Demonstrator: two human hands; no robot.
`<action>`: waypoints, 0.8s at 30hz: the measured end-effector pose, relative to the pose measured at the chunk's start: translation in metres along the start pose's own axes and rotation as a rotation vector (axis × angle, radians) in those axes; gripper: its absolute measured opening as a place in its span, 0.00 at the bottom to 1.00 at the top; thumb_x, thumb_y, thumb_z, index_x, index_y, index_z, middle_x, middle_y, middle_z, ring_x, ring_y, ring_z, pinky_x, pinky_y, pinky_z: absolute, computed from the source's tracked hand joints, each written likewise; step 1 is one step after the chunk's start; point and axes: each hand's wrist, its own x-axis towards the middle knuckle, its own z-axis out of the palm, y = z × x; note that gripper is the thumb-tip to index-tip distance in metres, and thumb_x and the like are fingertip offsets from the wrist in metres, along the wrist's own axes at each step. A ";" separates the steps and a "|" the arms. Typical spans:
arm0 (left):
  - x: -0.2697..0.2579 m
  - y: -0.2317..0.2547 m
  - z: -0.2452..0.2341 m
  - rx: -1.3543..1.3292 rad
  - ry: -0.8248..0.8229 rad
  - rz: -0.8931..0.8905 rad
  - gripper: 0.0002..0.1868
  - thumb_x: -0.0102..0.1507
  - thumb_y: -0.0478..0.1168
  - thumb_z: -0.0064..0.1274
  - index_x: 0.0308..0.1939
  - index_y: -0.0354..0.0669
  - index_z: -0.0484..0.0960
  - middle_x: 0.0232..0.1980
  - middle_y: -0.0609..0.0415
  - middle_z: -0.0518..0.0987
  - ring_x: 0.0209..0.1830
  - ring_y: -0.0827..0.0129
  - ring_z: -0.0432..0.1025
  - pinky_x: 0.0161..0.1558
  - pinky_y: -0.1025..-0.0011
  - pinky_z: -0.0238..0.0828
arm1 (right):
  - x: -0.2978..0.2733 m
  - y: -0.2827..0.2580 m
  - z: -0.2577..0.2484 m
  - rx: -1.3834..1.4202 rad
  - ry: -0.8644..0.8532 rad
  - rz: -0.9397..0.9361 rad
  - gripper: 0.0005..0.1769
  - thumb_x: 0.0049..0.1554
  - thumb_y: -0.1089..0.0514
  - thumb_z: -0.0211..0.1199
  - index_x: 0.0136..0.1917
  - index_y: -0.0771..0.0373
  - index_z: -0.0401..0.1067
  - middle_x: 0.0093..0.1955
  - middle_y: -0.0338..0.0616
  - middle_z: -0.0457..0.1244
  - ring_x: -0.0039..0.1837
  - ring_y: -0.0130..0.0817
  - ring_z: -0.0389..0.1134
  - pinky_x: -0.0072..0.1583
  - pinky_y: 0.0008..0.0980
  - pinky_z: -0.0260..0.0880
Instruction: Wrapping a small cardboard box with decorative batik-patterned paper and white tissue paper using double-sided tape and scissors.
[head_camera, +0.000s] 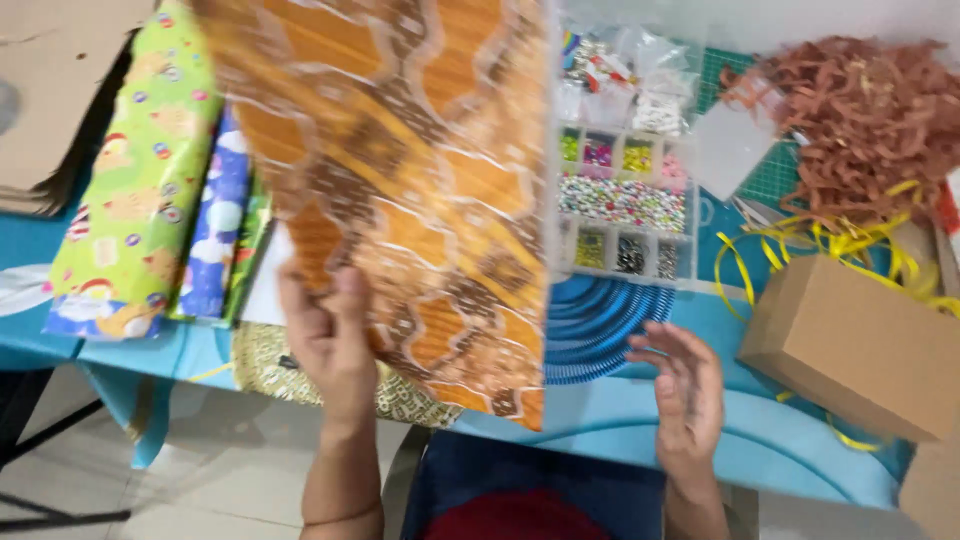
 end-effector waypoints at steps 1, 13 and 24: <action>-0.014 -0.010 0.016 -0.018 -0.037 -0.014 0.17 0.73 0.41 0.50 0.65 0.45 0.71 0.52 0.60 0.76 0.46 0.83 0.68 0.48 0.84 0.66 | 0.003 0.005 0.002 -0.024 0.036 0.007 0.28 0.67 0.52 0.49 0.73 0.72 0.56 0.69 0.60 0.61 0.65 0.51 0.69 0.61 0.44 0.77; -0.085 0.013 0.085 0.219 -0.743 0.244 0.46 0.65 0.30 0.57 0.76 0.18 0.41 0.72 0.19 0.54 0.69 0.27 0.58 0.61 0.43 0.70 | -0.010 -0.009 -0.027 0.305 0.190 0.262 0.19 0.67 0.59 0.45 0.65 0.70 0.68 0.44 0.49 0.68 0.44 0.31 0.69 0.53 0.39 0.75; -0.080 -0.007 0.059 -0.125 -1.035 -0.276 0.34 0.62 0.35 0.40 0.74 0.33 0.68 0.59 0.35 0.83 0.57 0.57 0.75 0.58 0.51 0.73 | 0.011 -0.049 -0.021 -0.200 -0.243 0.068 0.18 0.63 0.61 0.58 0.30 0.61 0.68 0.21 0.39 0.60 0.28 0.24 0.56 0.31 0.28 0.63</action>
